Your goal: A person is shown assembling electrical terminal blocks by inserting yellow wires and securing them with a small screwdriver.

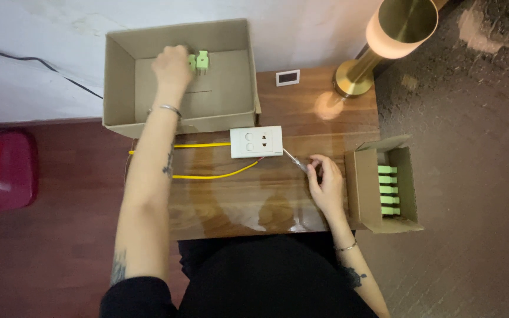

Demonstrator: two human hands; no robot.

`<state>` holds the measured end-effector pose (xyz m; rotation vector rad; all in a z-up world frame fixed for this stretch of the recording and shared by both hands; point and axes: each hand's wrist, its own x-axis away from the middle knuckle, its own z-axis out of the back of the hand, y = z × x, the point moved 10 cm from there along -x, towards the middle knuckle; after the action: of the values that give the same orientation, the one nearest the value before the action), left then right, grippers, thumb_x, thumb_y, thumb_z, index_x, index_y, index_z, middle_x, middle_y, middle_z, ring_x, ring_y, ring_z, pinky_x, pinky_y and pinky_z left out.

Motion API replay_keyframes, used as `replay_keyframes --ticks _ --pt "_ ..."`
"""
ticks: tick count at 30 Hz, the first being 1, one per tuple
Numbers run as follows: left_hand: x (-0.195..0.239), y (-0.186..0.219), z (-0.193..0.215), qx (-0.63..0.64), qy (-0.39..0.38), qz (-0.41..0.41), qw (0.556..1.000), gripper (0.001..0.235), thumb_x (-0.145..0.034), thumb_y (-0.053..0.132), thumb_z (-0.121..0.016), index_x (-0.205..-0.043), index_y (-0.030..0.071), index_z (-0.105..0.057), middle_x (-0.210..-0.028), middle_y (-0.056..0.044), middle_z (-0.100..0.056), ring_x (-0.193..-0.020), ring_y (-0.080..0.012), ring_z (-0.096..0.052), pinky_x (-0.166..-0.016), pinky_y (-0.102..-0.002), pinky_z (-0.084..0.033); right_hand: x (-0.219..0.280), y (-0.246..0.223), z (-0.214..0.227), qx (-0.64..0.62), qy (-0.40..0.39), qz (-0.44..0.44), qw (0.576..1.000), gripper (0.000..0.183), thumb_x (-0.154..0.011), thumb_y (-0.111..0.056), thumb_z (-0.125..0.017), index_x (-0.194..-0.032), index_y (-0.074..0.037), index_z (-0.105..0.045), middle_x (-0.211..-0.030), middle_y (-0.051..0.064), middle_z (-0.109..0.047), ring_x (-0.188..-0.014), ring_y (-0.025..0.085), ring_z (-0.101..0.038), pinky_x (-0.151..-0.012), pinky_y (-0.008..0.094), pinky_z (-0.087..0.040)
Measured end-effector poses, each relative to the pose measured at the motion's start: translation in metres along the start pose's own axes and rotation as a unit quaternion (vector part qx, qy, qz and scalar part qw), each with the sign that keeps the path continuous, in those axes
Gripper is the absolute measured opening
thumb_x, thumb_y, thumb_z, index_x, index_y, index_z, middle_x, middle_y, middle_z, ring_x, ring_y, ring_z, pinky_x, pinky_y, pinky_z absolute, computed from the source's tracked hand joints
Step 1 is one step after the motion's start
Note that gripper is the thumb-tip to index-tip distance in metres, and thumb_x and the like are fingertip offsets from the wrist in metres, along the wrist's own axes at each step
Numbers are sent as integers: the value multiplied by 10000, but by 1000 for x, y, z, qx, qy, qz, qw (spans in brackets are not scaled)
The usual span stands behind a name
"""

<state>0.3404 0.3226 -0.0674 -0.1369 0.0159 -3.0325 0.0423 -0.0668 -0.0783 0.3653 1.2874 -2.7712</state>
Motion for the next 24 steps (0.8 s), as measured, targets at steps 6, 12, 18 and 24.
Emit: replay_keyframes --ticks 6,12,18,24 --pt "-18 -32 -32 -29 -138 0 990 653 -917 64 -666 -1506 309 -527 -1309 -183 -569 -1096 -414 -673 -865 -514 -587 0 2 -1 0 -4 -6 1000 193 -1024 -181 -581 -1170 -75 -651 -913 -3 -643 -760 184 -527 -772 333 -446" --pt "-20 -32 -33 -91 -141 -12 986 378 -875 119 -679 -1253 116 -676 -1233 -171 -598 -1055 -383 -688 -839 -487 -597 1 6 -3 8 0 -6 1000 199 -1027 -211 -580 -1160 -78 -648 -932 2 -650 -769 180 -540 -767 333 -452" --pt "-2 -25 -17 -95 -175 -20 980 839 -667 375 -969 -1383 178 -577 -1336 -140 -546 -1110 -372 -676 -837 -477 -600 0 2 -2 12 0 -8 1000 190 -1025 -200 -581 -1152 -79 -651 -932 0 -648 -763 185 -535 -762 337 -444" --pt "22 -19 3 76 -189 -47 978 481 -699 103 -869 -1016 80 -508 -1035 -185 -610 -880 -353 -608 -643 -498 -525 1 1 -2 16 -9 -13 1000 198 -1027 -213 -571 -1151 -84 -655 -935 0 -654 -801 190 -557 -777 340 -449"
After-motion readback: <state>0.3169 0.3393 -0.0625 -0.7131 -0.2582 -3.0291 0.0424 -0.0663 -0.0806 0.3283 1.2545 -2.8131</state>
